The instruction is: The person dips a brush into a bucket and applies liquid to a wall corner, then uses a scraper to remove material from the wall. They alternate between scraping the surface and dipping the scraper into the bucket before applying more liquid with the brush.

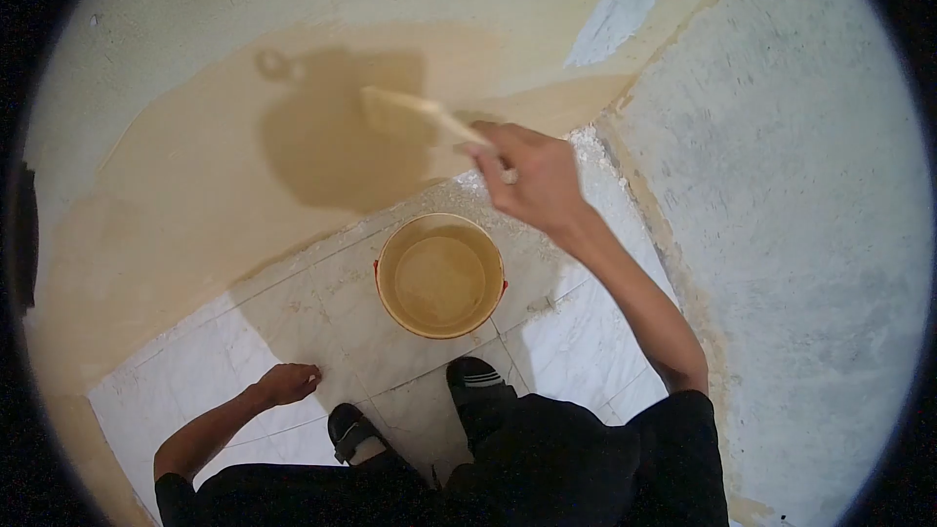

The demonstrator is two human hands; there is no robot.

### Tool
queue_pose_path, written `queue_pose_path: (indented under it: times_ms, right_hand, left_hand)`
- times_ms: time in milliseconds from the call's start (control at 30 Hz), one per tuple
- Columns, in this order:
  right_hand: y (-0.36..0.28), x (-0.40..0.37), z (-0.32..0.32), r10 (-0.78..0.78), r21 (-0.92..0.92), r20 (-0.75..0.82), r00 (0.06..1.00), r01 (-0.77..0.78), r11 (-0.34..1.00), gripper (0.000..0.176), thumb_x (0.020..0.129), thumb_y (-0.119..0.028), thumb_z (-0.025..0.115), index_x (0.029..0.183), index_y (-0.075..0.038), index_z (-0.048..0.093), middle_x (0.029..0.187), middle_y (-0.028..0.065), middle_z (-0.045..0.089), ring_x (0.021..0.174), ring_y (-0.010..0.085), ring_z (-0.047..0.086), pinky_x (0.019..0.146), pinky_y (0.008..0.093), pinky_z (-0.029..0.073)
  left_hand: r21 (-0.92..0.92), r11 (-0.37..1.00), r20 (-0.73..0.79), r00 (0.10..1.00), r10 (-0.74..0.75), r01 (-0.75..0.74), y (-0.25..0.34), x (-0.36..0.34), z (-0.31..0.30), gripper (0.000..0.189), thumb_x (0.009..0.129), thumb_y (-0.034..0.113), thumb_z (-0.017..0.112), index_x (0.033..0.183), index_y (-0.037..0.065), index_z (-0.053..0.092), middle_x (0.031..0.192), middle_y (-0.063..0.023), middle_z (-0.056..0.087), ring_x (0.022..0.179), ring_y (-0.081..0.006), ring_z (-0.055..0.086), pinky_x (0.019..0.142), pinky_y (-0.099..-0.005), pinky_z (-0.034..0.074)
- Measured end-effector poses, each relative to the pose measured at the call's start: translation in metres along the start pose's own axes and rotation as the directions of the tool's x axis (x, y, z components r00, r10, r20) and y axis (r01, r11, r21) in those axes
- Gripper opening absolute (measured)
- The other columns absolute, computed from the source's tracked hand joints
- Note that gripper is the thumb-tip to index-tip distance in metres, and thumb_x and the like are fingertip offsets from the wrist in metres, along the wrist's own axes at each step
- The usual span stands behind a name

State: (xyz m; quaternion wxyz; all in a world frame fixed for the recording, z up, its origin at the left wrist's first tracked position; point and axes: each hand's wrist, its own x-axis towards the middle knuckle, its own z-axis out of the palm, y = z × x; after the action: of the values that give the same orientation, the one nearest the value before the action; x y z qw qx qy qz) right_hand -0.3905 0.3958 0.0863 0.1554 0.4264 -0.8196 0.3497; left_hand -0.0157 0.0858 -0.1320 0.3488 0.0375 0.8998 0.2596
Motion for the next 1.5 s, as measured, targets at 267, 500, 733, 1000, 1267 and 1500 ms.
queue_pose_path:
  times_ms: [267,500,733,1000,1267,1500]
  right_hand:
    - [0.055,0.007,-0.014,0.129,-0.236,-0.016,0.991,-0.129,0.963,0.022,0.088,-0.020,0.061,0.106,-0.009,0.067,0.079,0.0127,0.068,0.057,0.0263,0.064,0.056,0.0336,0.051]
    - [0.116,-0.023,-0.105,0.354,-0.600,-0.176,0.918,-0.385,0.701,0.024,0.090,-0.023,0.058,0.106,-0.007,0.067,0.074,0.0178,0.065,0.057,0.0303,0.062,0.055,0.0372,0.049]
    - [0.026,-0.016,-0.017,0.124,-0.090,-0.019,0.992,-0.125,0.988,0.022,0.085,-0.017,0.062,0.105,-0.008,0.067,0.079,0.0124,0.068,0.062,0.0239,0.066,0.056,0.0339,0.051]
    - [0.108,-0.011,-0.036,0.190,-0.419,-0.048,0.981,-0.192,0.887,0.017,0.088,-0.017,0.058,0.101,-0.009,0.067,0.075,0.0141,0.065,0.059,0.0269,0.064,0.054,0.0374,0.050]
    - [0.074,-0.037,-0.071,0.244,-0.446,-0.154,0.958,-0.288,0.848,0.017,0.087,-0.021,0.058,0.095,-0.008,0.066,0.078,0.0153,0.066,0.064,0.0323,0.064,0.058,0.0398,0.050]
    - [0.047,-0.007,-0.007,0.107,-0.375,0.058,0.993,-0.077,0.924,0.020,0.088,-0.020,0.058,0.102,-0.008,0.065,0.082,0.0139,0.067,0.065,0.0265,0.066,0.059,0.0371,0.052]
  left_hand:
    - [-0.029,1.000,-0.038,0.999,0.009,-0.010,0.019,-0.001,-0.010,0.023,0.092,0.025,0.051,0.104,0.007,0.058,0.091,-0.0150,0.066,0.083,-0.0340,0.064,0.072,-0.0426,0.052]
    - [-0.007,0.994,0.023,0.994,0.107,-0.107,0.006,0.007,0.000,0.024,0.091,0.026,0.050,0.105,0.008,0.057,0.092,-0.0163,0.066,0.083,-0.0364,0.063,0.071,-0.0451,0.052]
    - [-0.028,0.991,0.002,0.992,0.128,-0.128,0.015,0.025,-0.010,0.024,0.090,0.026,0.051,0.105,0.008,0.057,0.091,-0.0161,0.065,0.083,-0.0367,0.063,0.071,-0.0451,0.051]
    - [-0.058,0.986,-0.040,0.987,0.155,-0.158,0.021,0.026,-0.010,0.021,0.089,0.024,0.054,0.103,0.008,0.058,0.088,-0.0137,0.065,0.079,-0.0325,0.064,0.068,-0.0422,0.052]
    - [0.012,0.976,-0.020,0.976,0.216,-0.216,0.013,0.036,-0.028,0.020,0.090,0.023,0.051,0.101,0.008,0.058,0.088,-0.0159,0.065,0.081,-0.0355,0.063,0.068,-0.0445,0.051]
    - [0.028,0.963,-0.126,0.954,0.271,-0.270,0.024,0.053,-0.027,0.021,0.090,0.025,0.052,0.101,0.008,0.058,0.087,-0.0159,0.065,0.077,-0.0361,0.063,0.066,-0.0448,0.052]
